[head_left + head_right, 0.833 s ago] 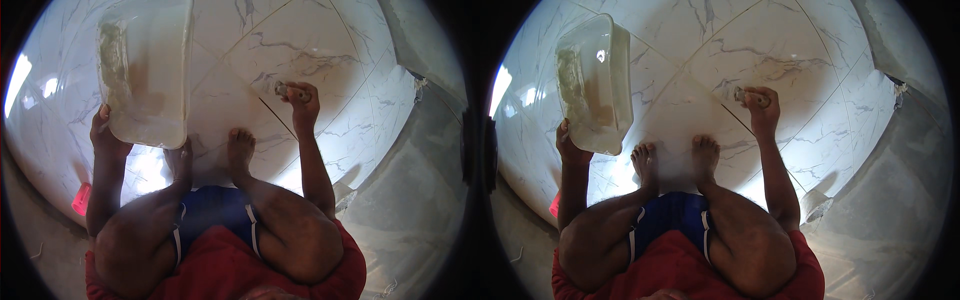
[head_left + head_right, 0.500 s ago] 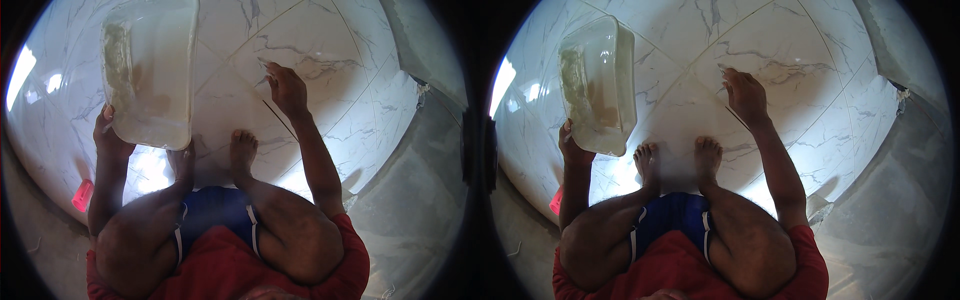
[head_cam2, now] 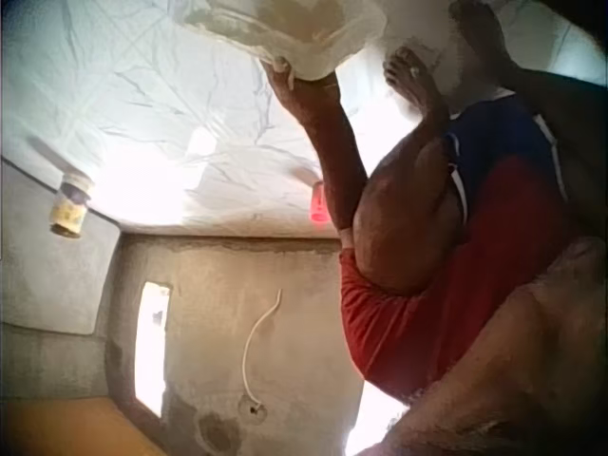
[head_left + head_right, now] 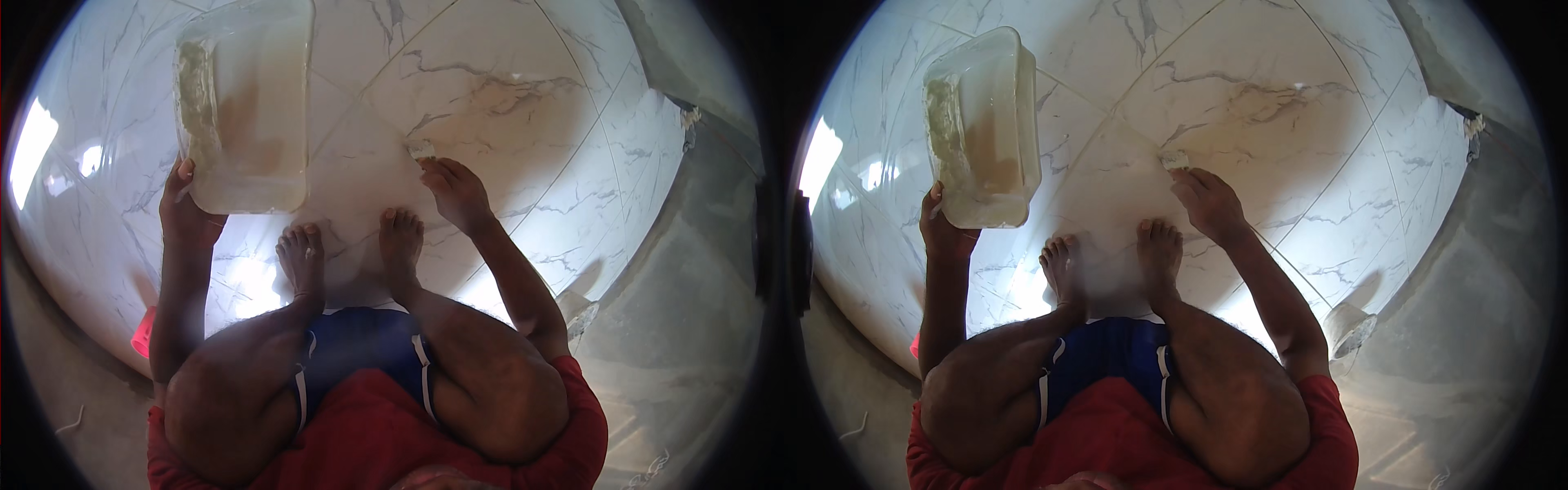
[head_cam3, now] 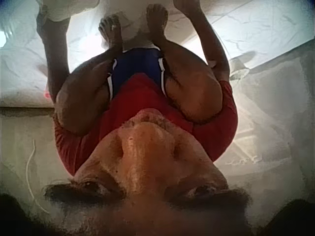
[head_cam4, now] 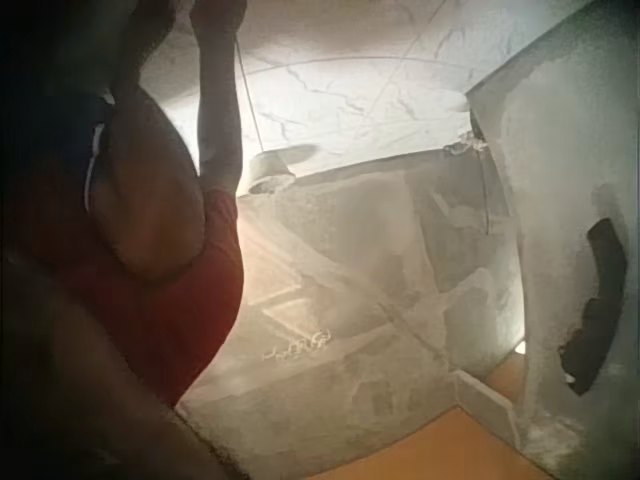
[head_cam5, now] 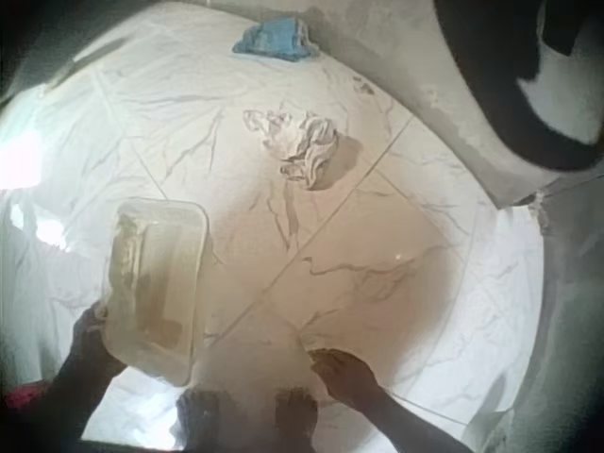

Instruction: The person applies grout to the spaces between floor tiles using a small putty knife while holding a container of grout mixture.

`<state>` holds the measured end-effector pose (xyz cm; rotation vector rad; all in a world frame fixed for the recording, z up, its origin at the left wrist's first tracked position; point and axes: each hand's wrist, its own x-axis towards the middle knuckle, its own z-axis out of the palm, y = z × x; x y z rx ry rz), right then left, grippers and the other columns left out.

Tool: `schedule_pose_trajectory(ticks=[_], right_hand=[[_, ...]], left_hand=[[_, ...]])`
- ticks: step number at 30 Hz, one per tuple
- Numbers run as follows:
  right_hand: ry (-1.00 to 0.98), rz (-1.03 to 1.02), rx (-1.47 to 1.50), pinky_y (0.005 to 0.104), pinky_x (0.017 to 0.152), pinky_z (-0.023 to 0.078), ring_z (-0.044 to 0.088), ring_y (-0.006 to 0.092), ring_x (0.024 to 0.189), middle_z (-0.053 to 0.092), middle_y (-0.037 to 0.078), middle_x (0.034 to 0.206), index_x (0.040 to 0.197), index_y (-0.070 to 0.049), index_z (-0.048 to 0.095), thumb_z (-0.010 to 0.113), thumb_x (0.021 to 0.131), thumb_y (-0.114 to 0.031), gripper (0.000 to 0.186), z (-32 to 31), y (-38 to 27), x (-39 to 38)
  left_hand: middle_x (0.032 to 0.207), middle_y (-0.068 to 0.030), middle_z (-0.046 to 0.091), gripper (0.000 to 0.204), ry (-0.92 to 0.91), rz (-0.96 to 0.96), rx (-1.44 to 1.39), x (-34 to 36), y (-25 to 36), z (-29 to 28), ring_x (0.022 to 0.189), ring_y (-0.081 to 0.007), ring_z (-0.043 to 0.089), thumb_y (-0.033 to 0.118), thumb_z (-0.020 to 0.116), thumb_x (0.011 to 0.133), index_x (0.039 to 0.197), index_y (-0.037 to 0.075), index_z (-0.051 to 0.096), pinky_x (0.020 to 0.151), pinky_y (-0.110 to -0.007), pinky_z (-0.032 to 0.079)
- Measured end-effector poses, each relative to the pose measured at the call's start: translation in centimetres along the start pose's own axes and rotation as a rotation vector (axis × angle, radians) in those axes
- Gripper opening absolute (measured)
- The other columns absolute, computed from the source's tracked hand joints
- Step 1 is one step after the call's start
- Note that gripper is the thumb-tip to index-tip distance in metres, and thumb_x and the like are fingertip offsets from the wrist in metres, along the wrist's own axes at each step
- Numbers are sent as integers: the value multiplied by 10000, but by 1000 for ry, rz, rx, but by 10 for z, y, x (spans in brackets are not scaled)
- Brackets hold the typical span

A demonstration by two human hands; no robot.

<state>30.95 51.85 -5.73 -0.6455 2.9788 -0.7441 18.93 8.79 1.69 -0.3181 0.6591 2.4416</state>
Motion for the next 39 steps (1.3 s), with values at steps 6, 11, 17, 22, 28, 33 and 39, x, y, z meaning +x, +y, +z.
schedule_pose_trajectory(ticks=[6, 11, 17, 22, 28, 33, 39], right_hand=[[99, 163, 113, 419, 898, 567, 666, 308, 1068, 705, 94, 1176, 1044, -74, 640, 689, 844, -18, 213, -13, -11, -52], [237, 315, 133, 423, 918, 568, 672, 330, 1095, 711, 117, 1169, 1078, -65, 639, 744, 856, -47, 246, -25, -15, -30], [97, 168, 59, 408, 922, 566, 668, 309, 1116, 703, 90, 1206, 1085, -85, 648, 709, 851, -43, 245, -4, -15, -1], [89, 288, 8, 401, 897, 573, 670, 309, 1099, 704, 109, 1180, 1086, -85, 646, 704, 853, -41, 244, -17, -25, -56], [298, 702, 272, 373, 778, 582, 719, 287, 915, 726, 133, 1036, 1095, -62, 633, 733, 907, -136, 225, -20, -50, -25], [535, 692, 475, 359, 715, 580, 735, 264, 785, 730, 136, 874, 1062, -51, 624, 720, 890, -175, 233, 14, -40, 42], [512, 810, 617, 343, 723, 576, 735, 252, 794, 738, 142, 888, 1007, -24, 618, 704, 898, -175, 205, 32, -34, 57]], left_hand=[[1397, -191, 567, 503, -14, -37, 137, 22, 12, 8, 1258, -334, 599, 300, 468, 1030, 1444, 15, 431, 1045, -476, 531], [1382, -186, 577, 491, -19, -47, 157, 43, 13, 11, 1241, -314, 612, 299, 458, 1040, 1444, 20, 433, 1022, -451, 548], [1306, -164, 612, 458, -71, -84, 266, 88, -6, 24, 1175, -265, 646, 253, 463, 1041, 1435, 22, 427, 968, -393, 576], [1271, -166, 622, 442, 10, -157, 295, 107, -22, 54, 1134, -278, 666, 234, 458, 1046, 1428, 15, 414, 950, -391, 590], [1288, -183, 610, 417, 29, -189, 353, 123, -25, 60, 1144, -308, 660, 227, 451, 1052, 1401, -1, 433, 961, -453, 588], [1282, -180, 616, 386, 38, -169, 442, 119, -16, 74, 1135, -304, 663, 225, 448, 1051, 1370, 9, 468, 939, -441, 596], [1266, -157, 629, 395, 35, -143, 377, 96, -20, 58, 1136, -261, 665, 243, 443, 1053, 1377, 18, 467, 932, -397, 599]])
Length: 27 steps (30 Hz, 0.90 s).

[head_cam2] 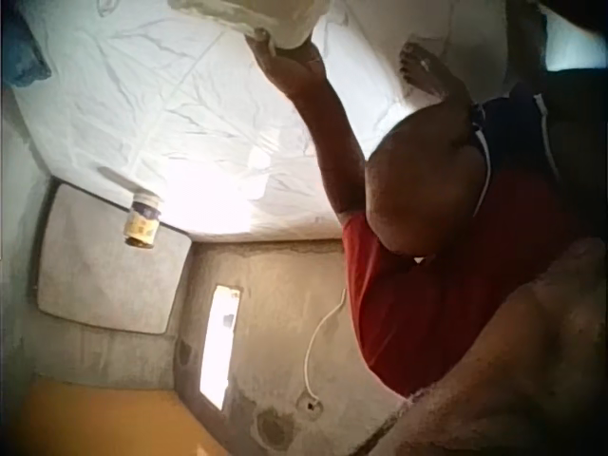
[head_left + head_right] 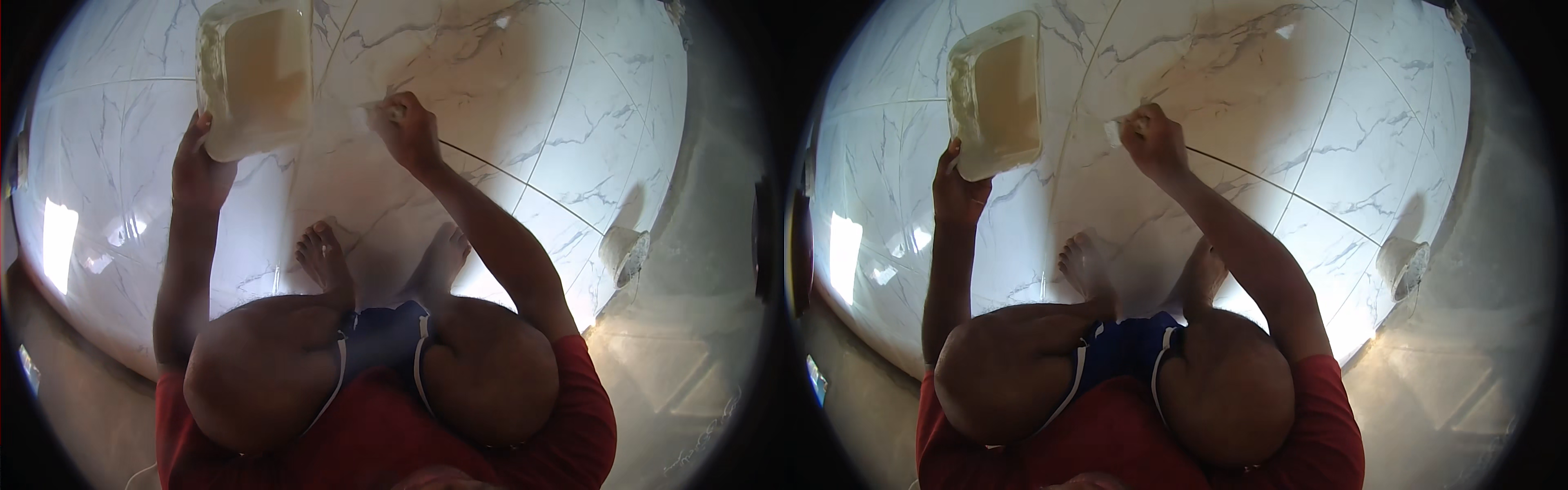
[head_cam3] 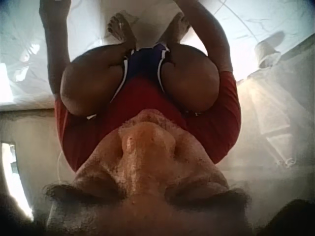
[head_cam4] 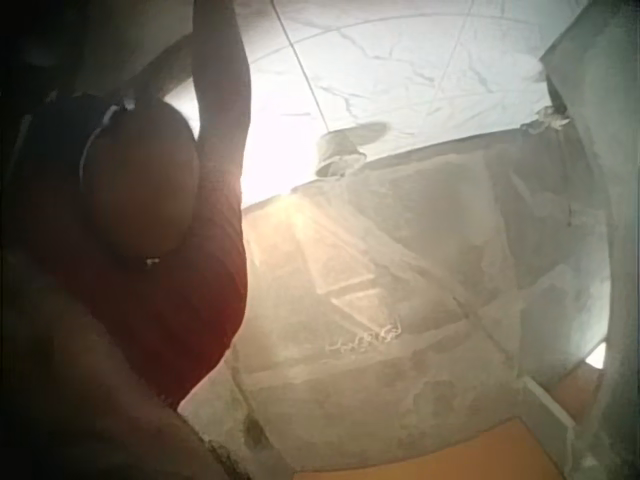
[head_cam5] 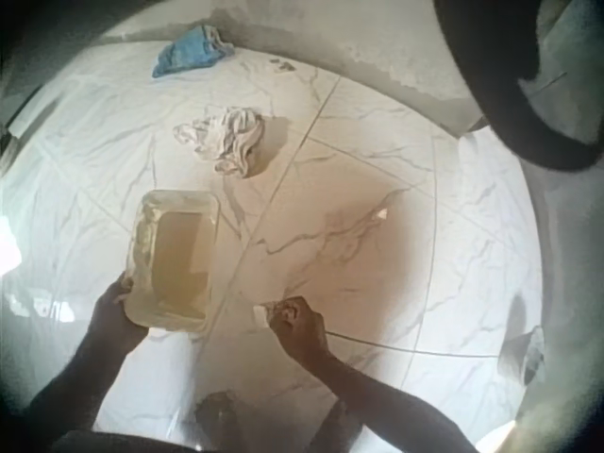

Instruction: The person applies grout to the spaces between floor tiles using a small putty knife while holding a container of grout mixture.

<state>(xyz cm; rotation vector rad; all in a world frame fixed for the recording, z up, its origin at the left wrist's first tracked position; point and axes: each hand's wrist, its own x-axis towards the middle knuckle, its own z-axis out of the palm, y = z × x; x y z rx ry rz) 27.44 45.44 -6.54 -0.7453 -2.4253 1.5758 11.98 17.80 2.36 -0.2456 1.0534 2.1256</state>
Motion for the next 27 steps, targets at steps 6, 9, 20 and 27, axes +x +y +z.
schedule_pose_trajectory(ticks=[6, 9, 20, 27], right_hand=[[27, 103, 64, 316, 739, 578, 725, 198, 820, 749, 134, 942, 1007, -9, 613, 717, 894, -141, 203, -79, 62, -28], [68, 191, 236, 296, 754, 577, 715, 170, 829, 749, 127, 979, 1046, -7, 594, 725, 893, -97, 220, -118, 80, -44], [54, -71, 223, 299, 863, 575, 712, 173, 1001, 732, 138, 1103, 1154, -8, 525, 735, 890, -28, 338, -149, 28, -21], [203, -78, 173, 320, 882, 565, 703, 221, 1063, 724, 149, 1097, 1070, -10, 586, 737, 870, 14, 252, -186, 40, -79]], left_hand=[[1276, -138, 631, 402, -3, -4, -26, -5, -24, 2, 1127, -232, 672, 245, 440, 1052, 1391, 30, 462, 928, -362, 600], [1284, -137, 626, 421, 13, 0, -26, -7, -38, 14, 1128, -237, 672, 241, 441, 1051, 1415, 32, 442, 926, -359, 602], [1414, -192, 547, 654, -52, -9, 345, -19, -48, 54, 1295, -263, 564, 121, 598, 963, 1526, -60, 317, 1082, -394, 483], [1381, -193, 588, 717, 72, -338, 739, -17, -72, 102, 1186, -256, 638, 43, 617, 892, 1553, -1, 342, 926, -375, 573]])
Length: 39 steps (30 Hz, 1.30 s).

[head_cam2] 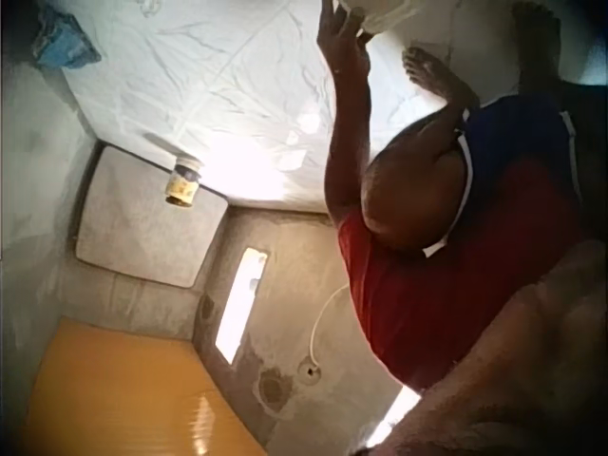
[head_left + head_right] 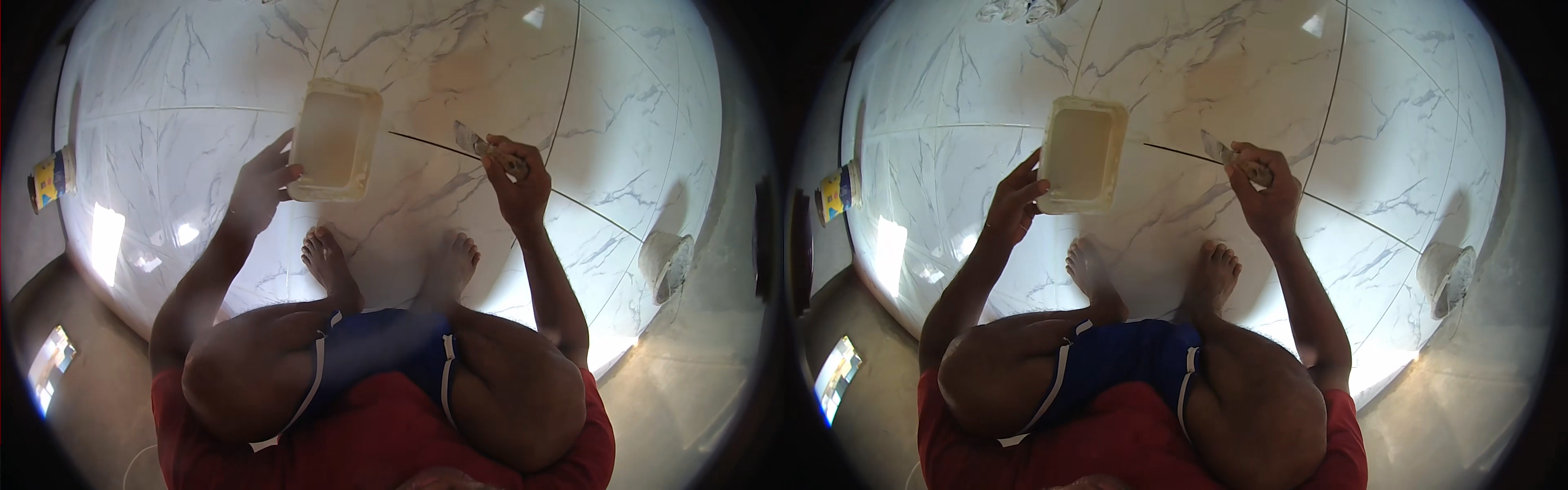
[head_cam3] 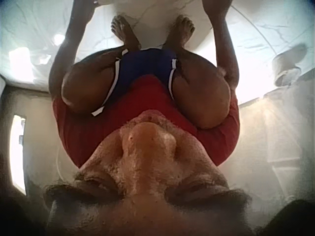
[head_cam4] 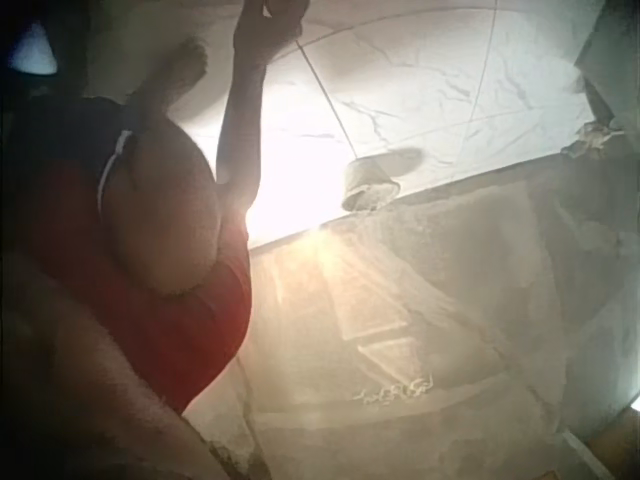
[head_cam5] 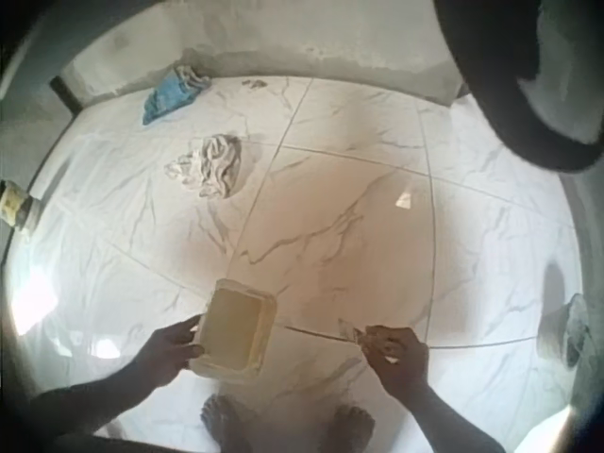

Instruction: The person applies grout to the spaces between floor tiles using a small putty knife while holding a container of grout mixture.

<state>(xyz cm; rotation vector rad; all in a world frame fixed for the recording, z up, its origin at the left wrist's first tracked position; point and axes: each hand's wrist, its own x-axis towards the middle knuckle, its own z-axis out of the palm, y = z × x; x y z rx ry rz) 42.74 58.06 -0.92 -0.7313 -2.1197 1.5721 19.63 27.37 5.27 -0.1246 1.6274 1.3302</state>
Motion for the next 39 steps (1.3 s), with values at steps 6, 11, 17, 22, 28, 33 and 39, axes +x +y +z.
schedule_pose_trajectory(ticks=[6, 11, 17, 22, 28, 33, 39], right_hand=[[-254, -266, 0, 366, 838, 572, 701, 301, 991, 672, 137, 1122, 1037, -45, 643, 752, 837, -20, 229, 19, -30, -16], [-334, -467, -308, 388, 794, 590, 690, 288, 960, 670, 109, 1136, 1066, -49, 632, 757, 830, -41, 267, 62, -10, -4], [-555, -589, -260, 411, 823, 582, 673, 319, 1032, 652, 118, 1183, 1059, -56, 634, 700, 820, -117, 256, 59, -13, -34], [-308, -552, -284, 407, 837, 582, 675, 317, 1042, 642, 112, 1227, 1101, -79, 632, 665, 846, -122, 261, 62, -4, 4], [-552, -635, -210, 376, 840, 603, 695, 300, 1032, 697, 85, 1146, 1040, -84, 645, 722, 770, -35, 285, 59, -17, -17], [-489, -548, -214, 387, 892, 564, 636, 288, 1134, 663, 53, 1220, 1132, -124, 638, 637, 865, -126, 267, 63, -5, 5], [-706, -453, -248, 402, 868, 565, 654, 290, 1096, 674, 59, 1190, 1107, -113, 642, 647, 876, -135, 231, 66, -4, -25]], left_hand=[[1384, -156, 601, 752, -112, -136, -16, 9, -17, 31, 1167, -248, 651, 64, 699, 906, 1562, 35, 334, 882, -388, 605], [1393, -149, 593, 763, -213, -162, -47, 18, -38, 56, 1178, -243, 637, 112, 736, 910, 1559, 36, 342, 917, -409, 590], [1385, -133, 599, 763, -173, -159, -89, 22, -35, 57, 1179, -229, 630, 153, 754, 911, 1556, 52, 359, 938, -422, 578], [1362, -129, 614, 745, -182, -142, -57, 21, -40, 56, 1167, -226, 636, 141, 745, 917, 1553, 52, 367, 917, -416, 589], [1332, -134, 630, 739, -164, -154, -48, 24, -35, 48, 1126, -208, 654, 142, 754, 909, 1539, 30, 383, 889, -383, 605], [1303, -135, 640, 719, -186, -141, 5, 26, -46, 42, 1099, -205, 661, 132, 744, 914, 1533, 28, 395, 888, -378, 607], [1303, -138, 637, 724, -118, -148, -20, 22, -45, 40, 1109, -219, 656, 129, 743, 911, 1536, 31, 391, 899, -390, 598]])
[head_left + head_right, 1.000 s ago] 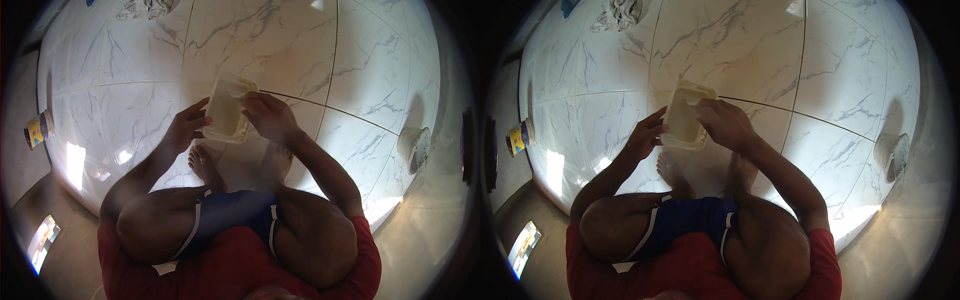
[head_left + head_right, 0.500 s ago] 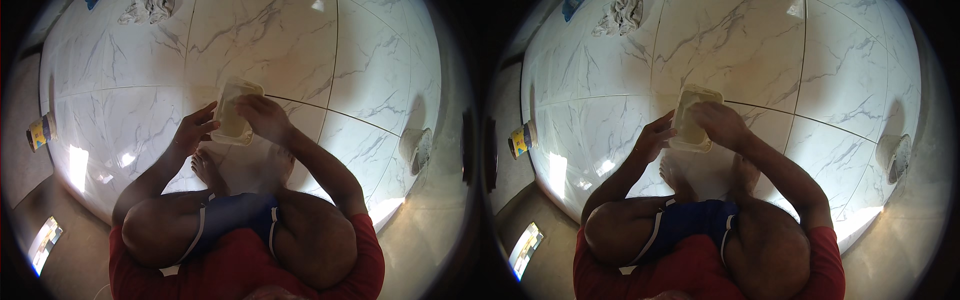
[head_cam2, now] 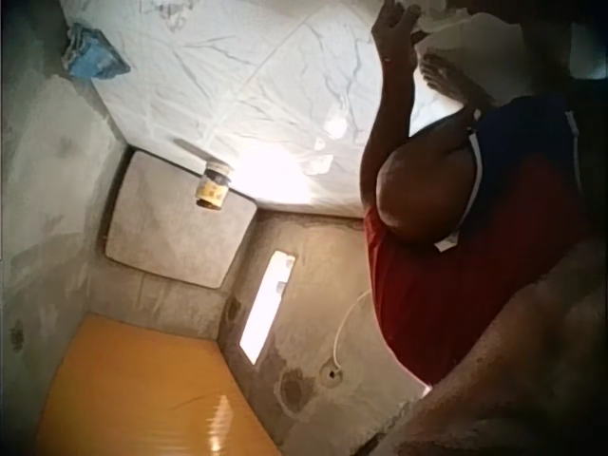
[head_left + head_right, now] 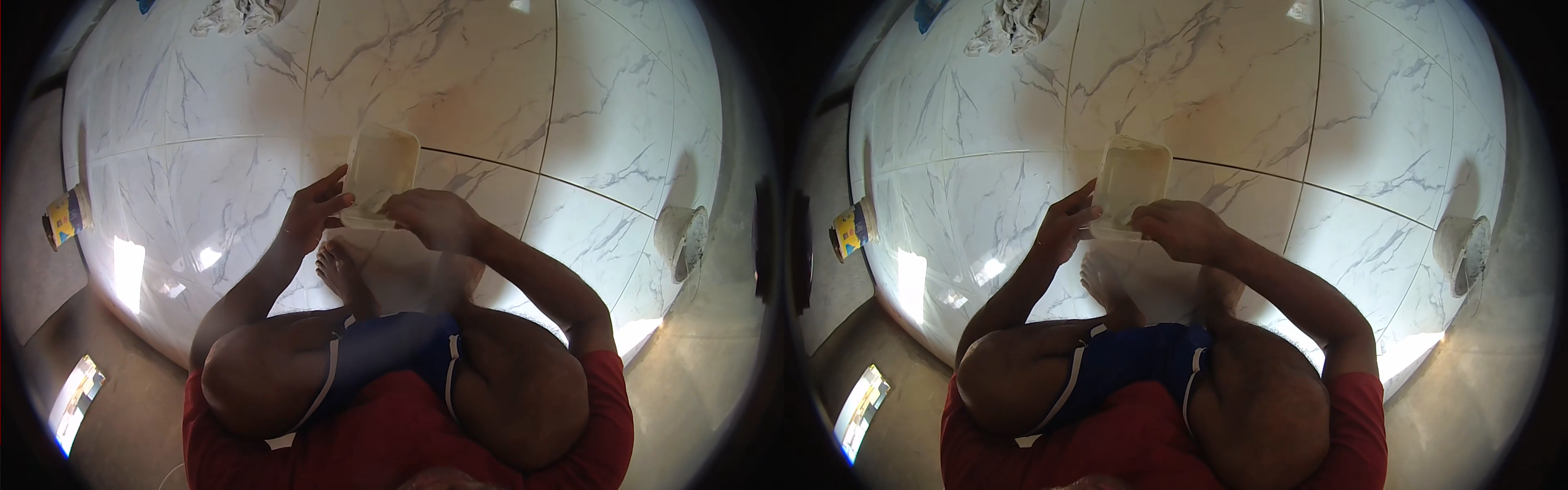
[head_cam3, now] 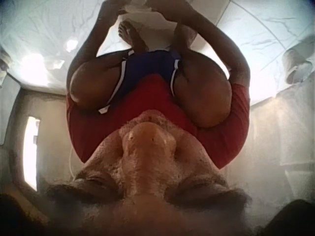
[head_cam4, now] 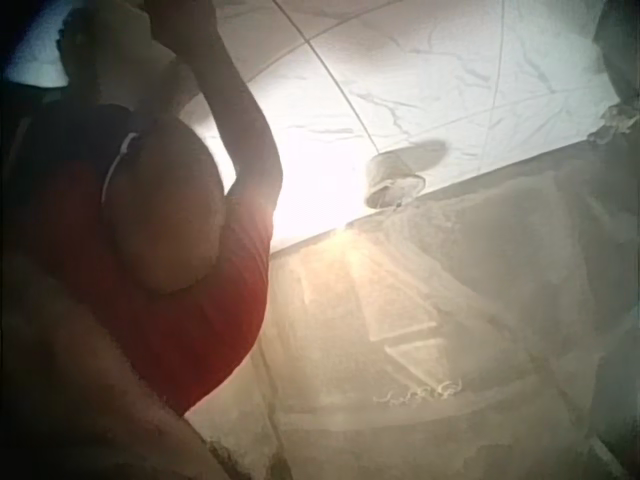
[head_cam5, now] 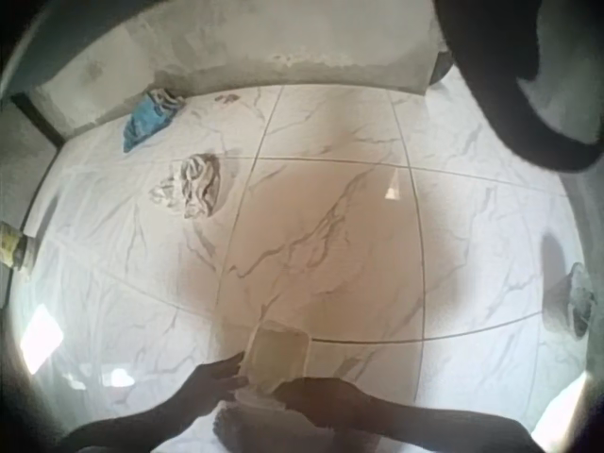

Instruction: The person applies grout to the spaces between floor tiles using a small putty knife while holding a container of grout mixture.

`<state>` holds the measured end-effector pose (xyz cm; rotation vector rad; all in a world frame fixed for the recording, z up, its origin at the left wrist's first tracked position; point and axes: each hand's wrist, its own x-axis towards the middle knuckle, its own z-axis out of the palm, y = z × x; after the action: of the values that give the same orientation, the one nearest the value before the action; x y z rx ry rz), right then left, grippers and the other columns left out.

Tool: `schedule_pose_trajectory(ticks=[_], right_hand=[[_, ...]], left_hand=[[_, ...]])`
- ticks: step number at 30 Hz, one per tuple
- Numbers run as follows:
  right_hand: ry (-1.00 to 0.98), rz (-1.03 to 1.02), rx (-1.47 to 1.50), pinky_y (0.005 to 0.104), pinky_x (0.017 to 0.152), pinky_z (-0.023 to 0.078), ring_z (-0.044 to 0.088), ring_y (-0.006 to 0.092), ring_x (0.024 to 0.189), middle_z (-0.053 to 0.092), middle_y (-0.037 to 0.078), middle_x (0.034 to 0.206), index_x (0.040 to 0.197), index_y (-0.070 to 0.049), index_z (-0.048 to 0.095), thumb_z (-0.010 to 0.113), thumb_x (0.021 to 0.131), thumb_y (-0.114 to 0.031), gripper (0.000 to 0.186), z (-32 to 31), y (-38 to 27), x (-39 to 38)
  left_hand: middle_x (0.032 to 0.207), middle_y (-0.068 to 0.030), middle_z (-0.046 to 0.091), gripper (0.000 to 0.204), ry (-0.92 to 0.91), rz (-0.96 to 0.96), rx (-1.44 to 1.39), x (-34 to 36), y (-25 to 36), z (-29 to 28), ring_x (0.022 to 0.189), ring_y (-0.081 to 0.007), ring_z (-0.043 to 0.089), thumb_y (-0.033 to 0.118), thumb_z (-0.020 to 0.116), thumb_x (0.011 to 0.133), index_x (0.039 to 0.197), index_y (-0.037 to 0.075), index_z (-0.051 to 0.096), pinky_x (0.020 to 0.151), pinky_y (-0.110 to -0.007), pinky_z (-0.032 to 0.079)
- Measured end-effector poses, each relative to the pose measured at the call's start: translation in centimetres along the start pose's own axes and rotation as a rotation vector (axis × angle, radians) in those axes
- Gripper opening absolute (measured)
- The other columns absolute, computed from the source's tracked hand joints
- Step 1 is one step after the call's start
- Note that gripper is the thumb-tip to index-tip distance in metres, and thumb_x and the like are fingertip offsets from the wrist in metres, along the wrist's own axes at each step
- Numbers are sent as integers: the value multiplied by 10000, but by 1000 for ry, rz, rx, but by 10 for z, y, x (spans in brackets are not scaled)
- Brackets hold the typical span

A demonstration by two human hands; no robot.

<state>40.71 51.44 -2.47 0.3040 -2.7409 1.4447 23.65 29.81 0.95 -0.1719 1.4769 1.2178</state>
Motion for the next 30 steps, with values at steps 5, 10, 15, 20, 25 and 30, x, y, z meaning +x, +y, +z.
schedule_pose_trajectory(ticks=[5, 10, 15, 20, 25, 30], right_hand=[[278, 116, -66, 374, 848, 590, 674, 275, 1095, 692, 54, 1186, 1066, -100, 649, 700, 866, -119, 207, -3, 11, 4], [230, 7, 26, 373, 785, 598, 699, 288, 981, 695, 88, 1135, 1092, -59, 623, 722, 865, -87, 250, 15, -6, 2], [289, 104, -18, 382, 777, 591, 692, 295, 964, 691, 101, 1125, 1089, -55, 609, 715, 871, -87, 245, 11, 10, 13], [129, 160, 69, 379, 753, 587, 690, 301, 941, 693, 109, 1101, 1090, -65, 608, 723, 870, -95, 250, 17, -1, 1], [346, 247, 155, 437, 708, 548, 664, 346, 821, 661, 130, 911, 1068, -74, 600, 700, 894, -152, 215, -4, -1, 12], [151, 339, 365, 388, 753, 565, 710, 322, 847, 710, 125, 939, 1045, -74, 645, 693, 912, -165, 168, -4, -10, 3]], left_hand=[[1316, -143, 628, 724, -12, -30, -27, -4, -3, 2, 1126, -228, 653, 118, 733, 913, 1542, 40, 384, 916, -395, 592], [1334, -150, 622, 720, -3, -23, -45, -5, 0, 0, 1133, -232, 654, 112, 722, 917, 1547, 44, 378, 919, -401, 591], [1339, -150, 622, 717, -6, -33, -45, -6, -1, 2, 1132, -236, 657, 93, 707, 918, 1551, 50, 372, 914, -407, 593], [1335, -139, 625, 723, 42, -15, -67, -1, -1, -1, 1122, -233, 662, 78, 704, 914, 1554, 54, 367, 902, -402, 595], [1338, -134, 624, 735, 47, -21, -91, -4, -3, -2, 1117, -226, 663, 80, 712, 910, 1557, 56, 364, 883, -386, 599], [1335, -143, 623, 737, 21, 12, -66, -3, 6, 3, 1129, -227, 658, 81, 716, 910, 1554, 38, 360, 872, -380, 600]])
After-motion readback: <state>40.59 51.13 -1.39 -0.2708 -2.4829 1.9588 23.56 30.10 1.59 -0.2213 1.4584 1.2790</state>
